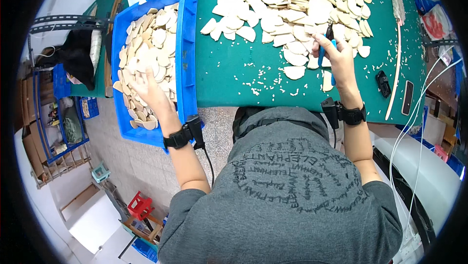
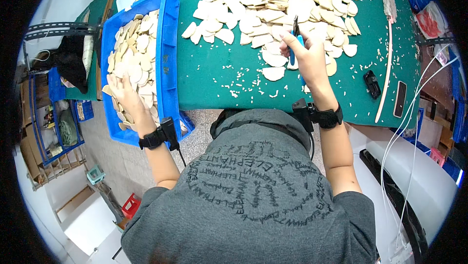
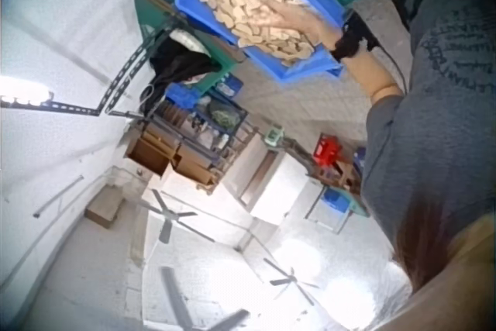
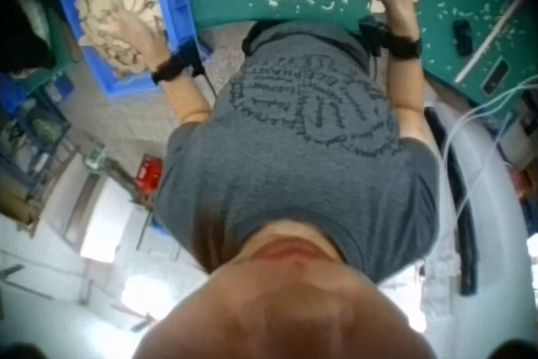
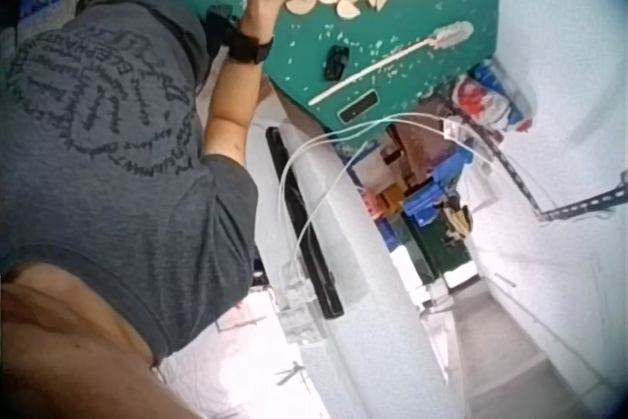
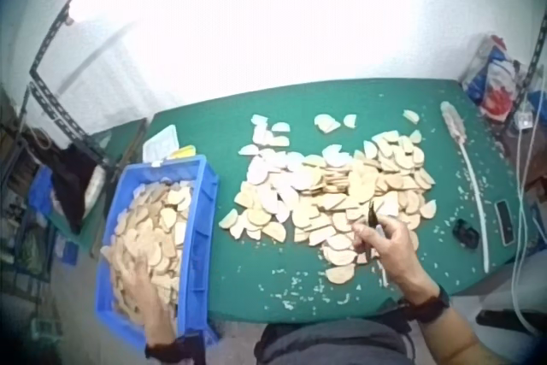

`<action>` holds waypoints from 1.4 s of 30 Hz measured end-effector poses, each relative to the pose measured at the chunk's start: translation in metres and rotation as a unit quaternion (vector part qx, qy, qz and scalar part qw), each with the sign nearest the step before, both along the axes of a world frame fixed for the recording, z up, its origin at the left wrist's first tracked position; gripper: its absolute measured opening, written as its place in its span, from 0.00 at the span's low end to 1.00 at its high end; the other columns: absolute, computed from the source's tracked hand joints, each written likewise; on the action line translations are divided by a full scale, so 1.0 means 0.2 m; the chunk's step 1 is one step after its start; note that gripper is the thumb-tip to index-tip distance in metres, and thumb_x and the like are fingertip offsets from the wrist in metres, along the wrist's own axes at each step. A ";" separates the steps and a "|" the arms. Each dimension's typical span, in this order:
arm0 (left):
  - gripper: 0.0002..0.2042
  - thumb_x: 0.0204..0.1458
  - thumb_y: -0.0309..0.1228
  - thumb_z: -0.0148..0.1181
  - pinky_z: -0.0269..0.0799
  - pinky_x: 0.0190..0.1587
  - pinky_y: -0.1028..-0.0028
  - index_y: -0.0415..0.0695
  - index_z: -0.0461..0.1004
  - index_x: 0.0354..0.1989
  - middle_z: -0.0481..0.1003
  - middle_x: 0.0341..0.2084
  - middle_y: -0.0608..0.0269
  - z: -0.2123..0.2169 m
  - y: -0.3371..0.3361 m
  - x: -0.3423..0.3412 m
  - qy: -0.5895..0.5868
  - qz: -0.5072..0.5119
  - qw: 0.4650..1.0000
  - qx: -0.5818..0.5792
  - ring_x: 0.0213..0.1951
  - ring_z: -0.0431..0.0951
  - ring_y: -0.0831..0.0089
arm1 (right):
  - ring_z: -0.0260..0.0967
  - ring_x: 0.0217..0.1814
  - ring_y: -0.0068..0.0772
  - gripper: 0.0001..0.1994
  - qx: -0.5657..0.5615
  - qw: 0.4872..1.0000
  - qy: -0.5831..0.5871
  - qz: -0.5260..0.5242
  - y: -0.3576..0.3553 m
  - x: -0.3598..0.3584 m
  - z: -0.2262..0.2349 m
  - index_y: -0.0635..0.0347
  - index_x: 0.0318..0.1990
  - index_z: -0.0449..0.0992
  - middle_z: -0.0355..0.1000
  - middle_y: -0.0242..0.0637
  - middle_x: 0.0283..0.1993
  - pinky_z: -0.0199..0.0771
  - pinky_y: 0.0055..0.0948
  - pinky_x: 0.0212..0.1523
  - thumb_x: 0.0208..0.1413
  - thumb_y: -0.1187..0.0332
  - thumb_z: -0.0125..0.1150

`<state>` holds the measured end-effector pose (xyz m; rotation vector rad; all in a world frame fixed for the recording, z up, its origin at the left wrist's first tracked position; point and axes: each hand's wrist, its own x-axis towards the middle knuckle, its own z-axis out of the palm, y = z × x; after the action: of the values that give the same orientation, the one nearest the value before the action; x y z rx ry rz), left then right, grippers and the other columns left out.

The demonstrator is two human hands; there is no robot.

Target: The person uses pliers to trim the edges of small, light-colored wooden pieces. They pick up each piece from a blue crate, carefully trim the edges, and place the finished pieces onto a green table. The process is repeated continuously throughout the video.

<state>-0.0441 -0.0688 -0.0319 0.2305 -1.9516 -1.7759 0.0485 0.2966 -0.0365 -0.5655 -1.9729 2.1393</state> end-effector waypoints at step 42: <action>0.16 0.48 0.20 0.62 0.79 0.35 0.76 0.36 0.68 0.46 0.77 0.36 0.54 0.01 0.76 0.22 -0.211 -0.390 0.880 0.169 0.37 0.79 0.72 | 0.70 0.36 0.40 0.11 0.272 0.960 -0.018 0.069 -0.20 0.05 -0.01 0.60 0.33 0.78 0.75 0.38 0.32 0.61 0.34 0.47 0.45 0.63 0.63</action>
<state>-0.0004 0.0831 -0.0295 -0.0936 -2.1894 -2.7970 0.0586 0.2560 -0.0380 -0.3755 -2.5383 1.5374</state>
